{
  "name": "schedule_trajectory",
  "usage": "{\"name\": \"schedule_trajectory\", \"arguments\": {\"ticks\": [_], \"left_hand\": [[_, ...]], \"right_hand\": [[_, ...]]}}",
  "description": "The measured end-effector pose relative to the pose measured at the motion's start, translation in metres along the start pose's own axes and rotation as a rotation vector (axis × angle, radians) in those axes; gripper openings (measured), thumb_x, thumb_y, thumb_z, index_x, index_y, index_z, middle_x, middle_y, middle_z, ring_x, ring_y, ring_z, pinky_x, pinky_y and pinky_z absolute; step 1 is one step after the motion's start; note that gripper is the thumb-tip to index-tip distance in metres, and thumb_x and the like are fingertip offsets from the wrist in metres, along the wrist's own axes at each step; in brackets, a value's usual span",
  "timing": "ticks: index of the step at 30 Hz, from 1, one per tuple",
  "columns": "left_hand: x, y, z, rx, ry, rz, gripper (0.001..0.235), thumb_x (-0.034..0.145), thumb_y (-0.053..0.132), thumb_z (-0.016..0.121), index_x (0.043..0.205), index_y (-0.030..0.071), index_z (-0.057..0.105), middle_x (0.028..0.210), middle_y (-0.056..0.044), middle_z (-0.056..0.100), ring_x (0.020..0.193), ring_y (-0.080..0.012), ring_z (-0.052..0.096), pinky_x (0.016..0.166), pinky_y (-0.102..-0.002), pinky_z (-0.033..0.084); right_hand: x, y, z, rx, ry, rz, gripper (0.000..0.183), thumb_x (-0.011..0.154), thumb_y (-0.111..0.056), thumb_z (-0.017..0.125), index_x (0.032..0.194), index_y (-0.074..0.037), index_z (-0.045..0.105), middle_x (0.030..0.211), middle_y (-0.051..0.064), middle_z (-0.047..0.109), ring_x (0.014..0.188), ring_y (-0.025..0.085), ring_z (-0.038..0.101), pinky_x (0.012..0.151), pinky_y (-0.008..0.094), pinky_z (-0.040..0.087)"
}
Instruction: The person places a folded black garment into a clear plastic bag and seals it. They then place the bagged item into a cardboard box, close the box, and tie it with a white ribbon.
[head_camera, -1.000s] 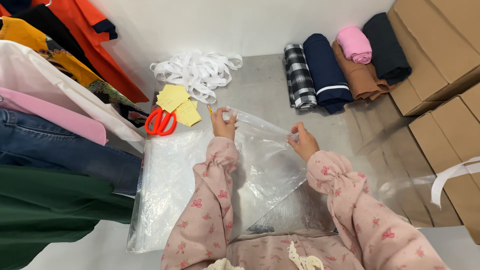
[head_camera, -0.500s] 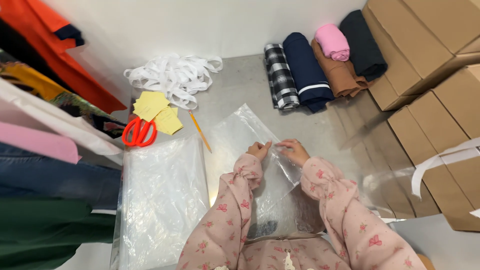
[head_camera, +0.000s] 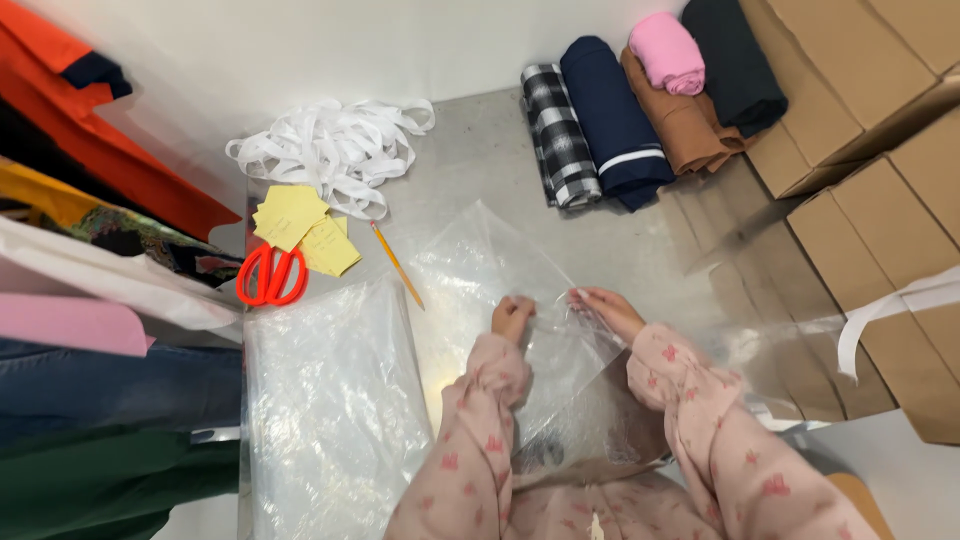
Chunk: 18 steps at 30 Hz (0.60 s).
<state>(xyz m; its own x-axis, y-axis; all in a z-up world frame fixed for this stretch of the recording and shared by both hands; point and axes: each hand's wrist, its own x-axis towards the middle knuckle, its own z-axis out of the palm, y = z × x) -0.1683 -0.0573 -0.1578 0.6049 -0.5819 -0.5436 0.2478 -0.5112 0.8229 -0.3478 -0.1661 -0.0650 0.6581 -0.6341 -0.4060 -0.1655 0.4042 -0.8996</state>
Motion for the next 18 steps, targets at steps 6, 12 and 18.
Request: {"name": "schedule_trajectory", "arguments": {"ticks": [6,12,18], "left_hand": [[-0.029,0.024,-0.002,0.054,0.065,-0.134,0.041,0.072,0.063,0.068,0.101,0.034,0.072,0.113,0.005,0.072,0.117,-0.029,0.063,0.11,-0.037,0.043],[0.002,0.022,0.02,-0.148,0.27,-0.053,0.03,0.079,0.042,0.07,0.103,0.025,0.067,0.101,-0.001,0.071,0.102,-0.0227,0.065,0.093,-0.036,0.049],[0.009,0.041,0.001,0.067,0.383,-0.023,0.024,0.086,0.038,0.062,0.096,0.016,0.066,0.101,-0.012,0.073,0.107,-0.0355,0.068,0.093,-0.045,0.053]], "right_hand": [[-0.022,-0.023,0.008,0.149,0.011,0.024,0.038,0.1,-0.013,0.061,0.135,0.001,0.063,0.125,0.017,0.071,0.113,0.019,0.065,0.105,0.034,0.049],[-0.016,-0.044,-0.024,0.237,0.062,0.11,0.033,0.1,-0.023,0.064,0.13,-0.009,0.063,0.121,0.012,0.07,0.112,0.024,0.069,0.093,0.038,0.057],[0.035,-0.083,-0.16,-0.026,0.302,-0.107,0.026,0.1,-0.033,0.069,0.121,-0.018,0.063,0.109,-0.002,0.071,0.099,0.011,0.067,0.08,0.028,0.056]]}}
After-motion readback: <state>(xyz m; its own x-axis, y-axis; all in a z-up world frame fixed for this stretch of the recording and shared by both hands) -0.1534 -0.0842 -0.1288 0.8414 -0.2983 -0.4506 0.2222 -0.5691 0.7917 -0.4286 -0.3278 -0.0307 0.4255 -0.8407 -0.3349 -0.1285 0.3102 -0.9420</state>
